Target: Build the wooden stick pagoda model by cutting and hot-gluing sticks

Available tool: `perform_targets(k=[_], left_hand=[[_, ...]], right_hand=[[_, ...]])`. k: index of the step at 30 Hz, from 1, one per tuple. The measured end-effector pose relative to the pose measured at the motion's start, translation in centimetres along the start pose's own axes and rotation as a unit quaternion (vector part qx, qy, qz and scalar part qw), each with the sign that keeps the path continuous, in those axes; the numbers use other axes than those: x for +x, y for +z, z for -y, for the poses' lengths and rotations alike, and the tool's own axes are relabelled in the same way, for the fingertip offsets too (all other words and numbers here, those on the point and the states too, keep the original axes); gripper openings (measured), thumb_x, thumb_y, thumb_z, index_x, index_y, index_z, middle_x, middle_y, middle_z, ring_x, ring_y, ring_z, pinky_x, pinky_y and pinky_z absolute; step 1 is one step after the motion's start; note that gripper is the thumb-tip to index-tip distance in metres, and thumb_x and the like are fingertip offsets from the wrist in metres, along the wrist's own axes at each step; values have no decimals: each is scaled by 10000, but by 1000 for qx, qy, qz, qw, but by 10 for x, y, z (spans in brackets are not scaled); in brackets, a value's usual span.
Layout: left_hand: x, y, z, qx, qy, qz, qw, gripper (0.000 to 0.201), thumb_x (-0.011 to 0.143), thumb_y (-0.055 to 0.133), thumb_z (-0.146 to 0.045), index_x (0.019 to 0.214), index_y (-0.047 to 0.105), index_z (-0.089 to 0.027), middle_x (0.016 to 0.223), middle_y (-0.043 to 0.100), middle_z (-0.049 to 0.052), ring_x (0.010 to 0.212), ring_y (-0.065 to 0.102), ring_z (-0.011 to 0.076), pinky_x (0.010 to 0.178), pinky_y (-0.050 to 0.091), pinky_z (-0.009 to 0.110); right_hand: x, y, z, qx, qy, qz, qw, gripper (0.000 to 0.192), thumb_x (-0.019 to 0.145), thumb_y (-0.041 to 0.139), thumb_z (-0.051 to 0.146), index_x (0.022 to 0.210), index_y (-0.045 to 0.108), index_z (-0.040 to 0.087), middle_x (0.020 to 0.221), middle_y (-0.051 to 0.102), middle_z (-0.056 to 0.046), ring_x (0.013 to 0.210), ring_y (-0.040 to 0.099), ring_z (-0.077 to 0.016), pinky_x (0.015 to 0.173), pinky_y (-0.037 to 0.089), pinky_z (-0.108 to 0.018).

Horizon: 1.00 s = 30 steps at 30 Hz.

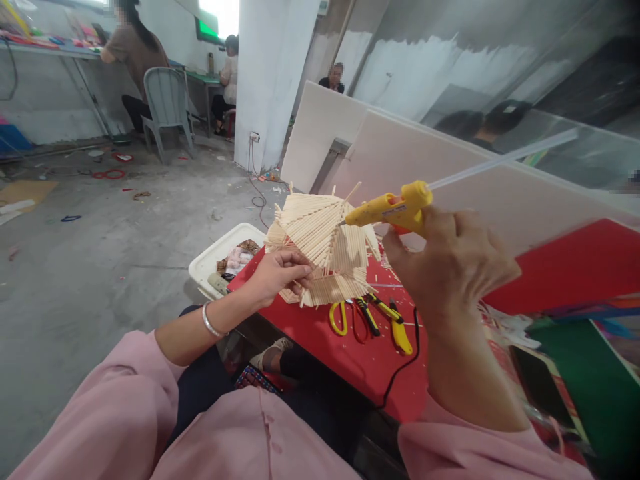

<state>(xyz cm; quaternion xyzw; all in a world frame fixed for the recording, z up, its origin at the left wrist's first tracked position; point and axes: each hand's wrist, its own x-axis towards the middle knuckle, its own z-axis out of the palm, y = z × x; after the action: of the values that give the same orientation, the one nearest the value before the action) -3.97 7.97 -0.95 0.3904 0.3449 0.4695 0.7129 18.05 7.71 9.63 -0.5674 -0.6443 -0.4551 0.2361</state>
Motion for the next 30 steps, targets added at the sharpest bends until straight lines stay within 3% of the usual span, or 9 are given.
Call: perform_targets(k=[7, 12, 18, 24, 30], left_hand=[[-1, 1, 1, 4, 3, -9, 1000, 148, 740, 796, -139, 771, 651, -132, 608, 687, 18, 507, 663, 117, 437, 483, 182], [-1, 1, 0, 2, 9, -7, 1000, 161, 738, 809, -146, 765, 651, -132, 609, 680, 14, 518, 667, 114, 432, 480, 173], [-3, 0, 0, -2, 9, -13, 1000, 162, 736, 811, -139, 772, 653, -126, 616, 686, 19, 512, 665, 117, 433, 486, 175], [-4, 0, -2, -8, 5, -23, 1000, 153, 730, 802, -108, 770, 654, -120, 617, 695, 24, 511, 672, 123, 426, 489, 175], [-6, 0, -3, -16, 3, -29, 999, 109, 748, 750, -58, 763, 657, -111, 593, 693, 32, 492, 667, 128, 418, 493, 183]], right_hand=[[-3, 0, 0, 12, 1, 21, 1000, 378, 949, 510, 473, 1128, 699, 199, 836, 589, -83, 718, 517, -209, 616, 186, -309], [-4, 0, -1, 25, 16, 3, 1000, 336, 928, 525, 469, 1099, 686, 230, 807, 544, -64, 709, 482, -204, 632, 192, -312], [1, 0, -2, 36, 20, 21, 999, 391, 947, 511, 489, 1125, 696, 195, 835, 550, -82, 737, 505, -211, 629, 188, -313], [4, 16, -3, 2, -9, -71, 997, 367, 865, 594, 472, 1038, 735, 180, 785, 593, -45, 650, 400, -145, 588, 142, -304], [5, 18, -3, -11, -41, -106, 993, 329, 877, 583, 413, 1016, 744, 163, 762, 605, -43, 644, 379, -145, 574, 157, -313]])
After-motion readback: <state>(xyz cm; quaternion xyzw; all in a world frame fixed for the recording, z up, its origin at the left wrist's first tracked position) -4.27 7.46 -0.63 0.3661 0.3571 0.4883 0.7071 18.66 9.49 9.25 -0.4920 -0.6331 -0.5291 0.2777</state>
